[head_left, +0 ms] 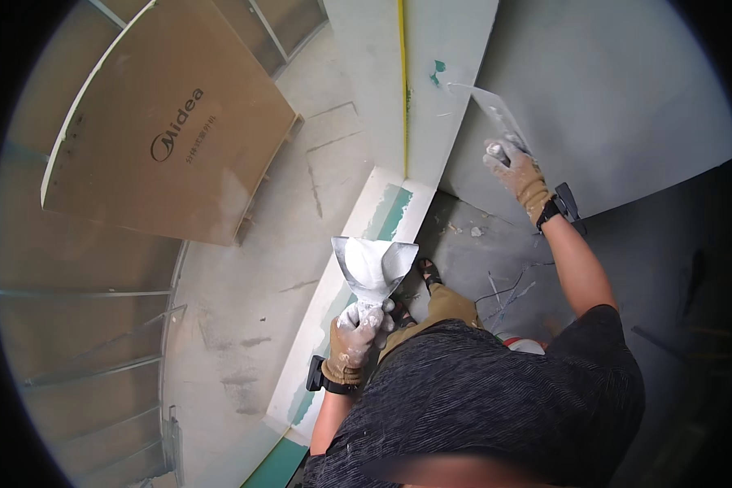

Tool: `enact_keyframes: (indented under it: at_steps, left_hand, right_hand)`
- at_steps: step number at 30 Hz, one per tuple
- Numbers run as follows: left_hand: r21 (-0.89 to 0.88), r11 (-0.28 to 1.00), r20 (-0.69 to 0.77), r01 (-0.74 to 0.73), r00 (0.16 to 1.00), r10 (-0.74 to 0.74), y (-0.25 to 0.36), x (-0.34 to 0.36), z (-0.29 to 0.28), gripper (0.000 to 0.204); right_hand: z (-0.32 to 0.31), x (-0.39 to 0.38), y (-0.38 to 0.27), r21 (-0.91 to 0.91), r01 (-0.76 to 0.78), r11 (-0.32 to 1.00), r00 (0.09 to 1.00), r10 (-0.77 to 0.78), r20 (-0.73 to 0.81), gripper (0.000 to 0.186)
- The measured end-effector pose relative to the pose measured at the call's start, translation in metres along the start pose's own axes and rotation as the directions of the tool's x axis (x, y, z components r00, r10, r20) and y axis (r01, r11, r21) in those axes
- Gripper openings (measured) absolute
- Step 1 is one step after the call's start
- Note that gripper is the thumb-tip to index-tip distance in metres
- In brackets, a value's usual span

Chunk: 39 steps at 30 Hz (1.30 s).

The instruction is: Apply joint compound to drywall seams and corners using a putty knife and trowel.

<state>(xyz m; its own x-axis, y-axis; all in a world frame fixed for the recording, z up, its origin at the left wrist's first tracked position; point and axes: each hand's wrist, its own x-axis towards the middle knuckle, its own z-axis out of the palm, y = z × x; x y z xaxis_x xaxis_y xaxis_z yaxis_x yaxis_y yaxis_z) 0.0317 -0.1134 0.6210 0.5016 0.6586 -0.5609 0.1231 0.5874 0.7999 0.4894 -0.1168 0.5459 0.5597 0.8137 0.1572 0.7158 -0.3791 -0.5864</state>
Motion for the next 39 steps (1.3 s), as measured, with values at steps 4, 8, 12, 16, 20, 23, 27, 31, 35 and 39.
enact_keyframes:
  at_steps: [4,8,12,16,20,23,27,31,35,39]
  left_hand:
    - [0.012,1.0,0.027,0.011,1.0,-0.012,-0.001,0.005,-0.005,0.026]
    - [-0.03,0.999,0.004,-0.015,1.0,0.015,0.0,0.0,-0.002,0.032]
    - [-0.008,1.0,-0.056,-0.006,0.998,0.005,0.006,-0.002,0.007,0.033]
    - [-0.114,0.991,-0.081,-0.071,0.995,0.062,0.0,-0.005,0.012,0.03]
    - [-0.164,0.985,-0.132,-0.059,0.991,0.038,0.009,-0.01,0.018,0.029]
    - [-0.128,0.987,-0.107,-0.097,0.991,0.084,0.004,-0.007,0.016,0.028]
    - [-0.179,0.972,-0.059,-0.15,0.988,0.142,-0.018,0.004,0.007,0.031]
    - [-0.136,0.979,-0.014,-0.155,0.988,0.155,-0.027,0.007,-0.001,0.029]
    - [-0.151,0.975,0.053,-0.161,0.984,0.17,-0.048,0.017,-0.014,0.028]
    - [-0.169,0.977,0.095,-0.133,0.984,0.151,-0.051,0.025,-0.019,0.026]
  right_hand:
    - [0.051,0.022,0.032,-0.247,0.057,0.967,0.961,0.013,0.275,0.05]
    - [0.09,0.067,-0.005,-0.422,0.045,0.906,0.938,0.107,0.329,0.045]
    - [0.125,0.104,-0.004,-0.428,0.243,0.87,0.901,-0.039,0.433,0.037]
    - [0.135,0.115,-0.026,-0.455,0.156,0.877,0.925,0.032,0.38,0.036]
    - [0.125,0.123,-0.056,-0.531,0.36,0.767,0.86,-0.053,0.507,0.037]
    - [0.124,0.125,-0.05,-0.52,0.457,0.722,0.857,-0.199,0.475,0.039]
    - [0.118,0.118,-0.075,-0.619,0.385,0.684,0.883,-0.078,0.463,0.042]
    - [0.09,0.121,-0.078,-0.607,0.319,0.728,0.916,-0.072,0.395,0.045]
    - [0.033,0.119,-0.105,-0.598,0.41,0.689,0.905,-0.228,0.358,0.048]
    - [-0.029,0.111,-0.136,-0.652,0.254,0.715,0.965,-0.144,0.218,0.053]
